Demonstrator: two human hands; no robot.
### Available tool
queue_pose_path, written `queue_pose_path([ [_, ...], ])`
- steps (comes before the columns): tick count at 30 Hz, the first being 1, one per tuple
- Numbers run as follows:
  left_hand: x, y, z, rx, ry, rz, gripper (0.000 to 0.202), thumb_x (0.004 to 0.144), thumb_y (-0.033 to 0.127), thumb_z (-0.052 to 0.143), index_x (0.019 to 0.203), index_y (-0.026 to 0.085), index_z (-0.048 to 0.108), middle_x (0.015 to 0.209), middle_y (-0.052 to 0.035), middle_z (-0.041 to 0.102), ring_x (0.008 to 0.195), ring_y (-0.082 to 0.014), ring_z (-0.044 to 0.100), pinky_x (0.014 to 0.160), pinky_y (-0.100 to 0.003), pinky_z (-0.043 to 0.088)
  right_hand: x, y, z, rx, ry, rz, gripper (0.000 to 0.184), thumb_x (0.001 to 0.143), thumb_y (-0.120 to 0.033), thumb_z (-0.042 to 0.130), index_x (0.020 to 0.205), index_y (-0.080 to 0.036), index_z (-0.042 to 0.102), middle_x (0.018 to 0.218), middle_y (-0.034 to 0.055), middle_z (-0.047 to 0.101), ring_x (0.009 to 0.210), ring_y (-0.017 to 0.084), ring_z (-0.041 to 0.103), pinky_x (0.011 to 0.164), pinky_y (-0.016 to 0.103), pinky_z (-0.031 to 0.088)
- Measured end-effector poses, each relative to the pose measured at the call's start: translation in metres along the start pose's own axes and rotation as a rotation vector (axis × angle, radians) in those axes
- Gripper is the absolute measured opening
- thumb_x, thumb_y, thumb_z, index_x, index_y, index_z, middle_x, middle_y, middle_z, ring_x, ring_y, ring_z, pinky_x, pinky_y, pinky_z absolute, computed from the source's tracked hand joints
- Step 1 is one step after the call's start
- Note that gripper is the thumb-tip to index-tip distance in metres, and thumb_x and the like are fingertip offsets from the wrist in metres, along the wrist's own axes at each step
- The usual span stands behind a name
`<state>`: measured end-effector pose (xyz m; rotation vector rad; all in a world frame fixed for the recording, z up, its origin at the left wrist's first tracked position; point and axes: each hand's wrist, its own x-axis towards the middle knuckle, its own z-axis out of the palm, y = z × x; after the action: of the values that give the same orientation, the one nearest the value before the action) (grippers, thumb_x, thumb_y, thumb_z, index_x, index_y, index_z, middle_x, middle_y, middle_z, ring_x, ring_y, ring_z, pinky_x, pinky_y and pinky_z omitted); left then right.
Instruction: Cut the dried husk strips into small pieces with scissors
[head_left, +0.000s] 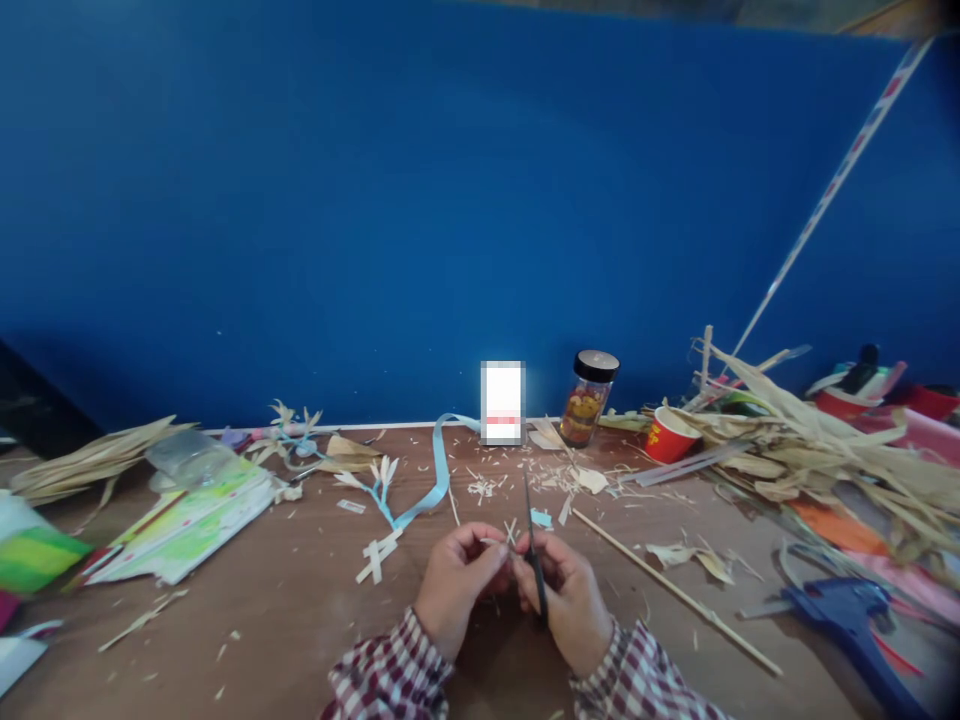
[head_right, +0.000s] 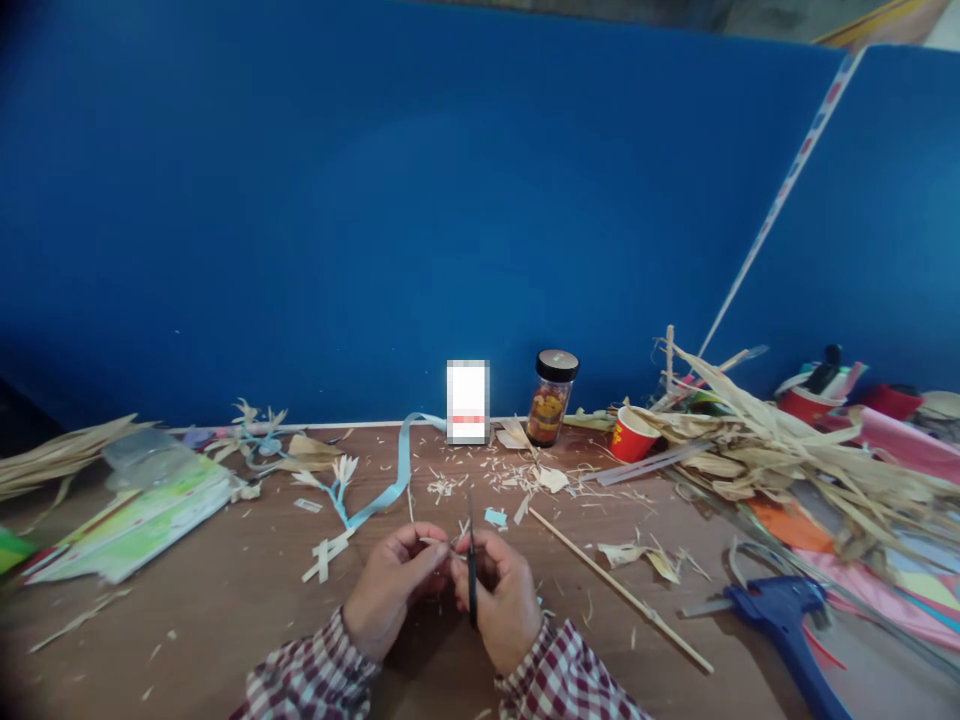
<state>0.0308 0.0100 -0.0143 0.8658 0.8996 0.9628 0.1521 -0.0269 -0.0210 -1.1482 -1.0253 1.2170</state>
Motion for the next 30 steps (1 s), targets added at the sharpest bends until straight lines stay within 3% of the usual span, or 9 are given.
queue_pose_path([
  [4,0.002,0.004,0.0,0.093,-0.017,0.051,0.021,0.058,0.025,0.069,0.071,0.013,0.058,0.054,0.0011,0.059,0.047,-0.0084,0.052,0.048,-0.02,0.042,-0.002,0.001,-0.001,-0.005,-0.034,-0.003,0.025,0.07,-0.035,0.064,0.079,-0.016,0.051,0.048,-0.0065,0.046,0.042,0.007,0.041,0.042,0.018,0.039],
  [7,0.001,0.007,0.003,0.113,0.016,0.095,0.022,0.058,0.023,0.069,0.075,0.012,0.06,0.056,0.0021,0.058,0.049,-0.0075,0.052,0.051,-0.019,0.042,-0.001,0.002,-0.003,-0.077,0.041,-0.066,0.028,0.068,-0.033,0.064,0.087,-0.015,0.054,0.057,-0.0021,0.054,0.05,0.011,0.049,0.047,0.021,0.043],
  [12,-0.001,0.005,0.005,0.085,-0.003,0.106,0.016,0.058,0.02,0.068,0.064,0.013,0.055,0.057,0.0033,0.056,0.049,-0.0064,0.05,0.049,-0.018,0.04,0.002,0.002,-0.006,-0.135,0.16,-0.163,0.041,0.065,-0.028,0.068,0.102,-0.018,0.051,0.079,0.0041,0.061,0.067,0.017,0.058,0.056,0.025,0.048],
  [19,0.0,0.001,0.002,0.109,-0.027,0.103,0.014,0.06,0.02,0.066,0.065,0.014,0.054,0.056,0.0041,0.054,0.05,-0.007,0.049,0.05,-0.018,0.039,0.003,0.002,-0.007,-0.221,0.143,-0.218,0.032,0.07,-0.025,0.062,0.099,-0.017,0.051,0.073,0.0022,0.06,0.061,0.014,0.057,0.052,0.022,0.047],
  [22,-0.001,0.001,0.002,0.137,-0.025,0.114,0.016,0.061,0.019,0.064,0.074,0.015,0.056,0.057,0.0042,0.055,0.049,-0.007,0.049,0.049,-0.018,0.039,0.004,0.004,-0.009,-0.277,0.133,-0.237,0.029,0.073,-0.024,0.058,0.1,-0.017,0.051,0.072,0.0021,0.061,0.062,0.014,0.057,0.054,0.022,0.047],
  [25,-0.002,0.003,0.001,0.259,-0.041,0.153,0.024,0.065,0.017,0.06,0.088,0.014,0.059,0.06,0.0015,0.058,0.051,-0.0088,0.052,0.051,-0.02,0.041,0.003,0.003,-0.01,-0.37,0.132,-0.258,0.03,0.074,-0.024,0.057,0.102,-0.017,0.05,0.072,0.0021,0.061,0.06,0.014,0.058,0.052,0.022,0.047],
  [28,-0.004,0.008,0.0,0.48,-0.053,0.281,0.019,0.068,0.016,0.055,0.084,0.015,0.065,0.078,-0.0054,0.065,0.068,-0.0142,0.058,0.063,-0.024,0.045,0.002,0.002,-0.011,-0.497,0.127,-0.32,0.029,0.074,-0.023,0.056,0.102,-0.017,0.052,0.074,0.0025,0.062,0.059,0.014,0.059,0.053,0.022,0.048],
  [30,-0.005,0.011,-0.001,0.645,-0.061,0.408,0.018,0.071,0.016,0.052,0.08,0.017,0.068,0.081,-0.0054,0.066,0.076,-0.016,0.059,0.07,-0.025,0.044,0.002,0.002,-0.013,-0.594,0.136,-0.376,0.027,0.074,-0.023,0.055,0.101,-0.018,0.053,0.077,0.0035,0.063,0.062,0.015,0.06,0.058,0.024,0.05],
])
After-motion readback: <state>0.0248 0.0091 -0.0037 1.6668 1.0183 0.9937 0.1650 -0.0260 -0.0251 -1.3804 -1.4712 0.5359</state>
